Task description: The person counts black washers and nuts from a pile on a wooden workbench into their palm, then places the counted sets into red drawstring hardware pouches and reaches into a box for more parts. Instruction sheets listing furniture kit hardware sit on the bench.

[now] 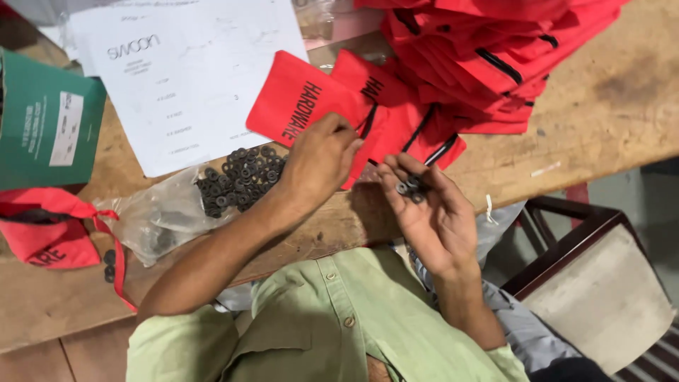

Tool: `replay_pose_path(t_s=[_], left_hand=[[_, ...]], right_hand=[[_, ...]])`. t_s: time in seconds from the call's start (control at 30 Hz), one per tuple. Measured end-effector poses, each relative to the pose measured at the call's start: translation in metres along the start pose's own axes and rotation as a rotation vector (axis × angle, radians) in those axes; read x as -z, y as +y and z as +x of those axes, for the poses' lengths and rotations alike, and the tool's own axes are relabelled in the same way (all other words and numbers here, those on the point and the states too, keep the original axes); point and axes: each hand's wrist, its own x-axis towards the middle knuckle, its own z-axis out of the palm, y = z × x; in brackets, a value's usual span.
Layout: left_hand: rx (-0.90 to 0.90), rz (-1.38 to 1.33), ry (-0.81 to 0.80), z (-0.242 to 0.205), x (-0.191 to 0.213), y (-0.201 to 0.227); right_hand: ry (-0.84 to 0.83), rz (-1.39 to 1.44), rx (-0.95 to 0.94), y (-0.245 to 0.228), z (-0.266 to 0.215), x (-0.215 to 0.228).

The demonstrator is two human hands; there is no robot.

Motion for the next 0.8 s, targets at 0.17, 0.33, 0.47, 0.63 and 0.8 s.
replay_pose_path(t_s=[0.17,0.33,0.47,0.63,0.8], left_hand=[[0.074,-0.155,0.022,-0.002,0.003,-0.008],[0.244,-0.334,0.075,-0.002,0.017,0.008],[0.249,-0.434,0.151,-0.002,0.022,0.013],[0.126,-0.396,0.046,-0.005,0.033,0.03],[0.079,-0.427,0.09,-0.004,0.038,0.033]], right_hand=[[-0.073,0.04,-0.136,0.01,0.032,-0.013],[-0.083,0.002,-0.154,0.016,0.056,-0.002],[-0.081,-0.041,-0.145,0.017,0.052,-0.011],[-0.091,-0.054,-0.165,0.019,0.058,-0.003],[-0.111,-0.115,-0.18,0.018,0.056,-0.024]])
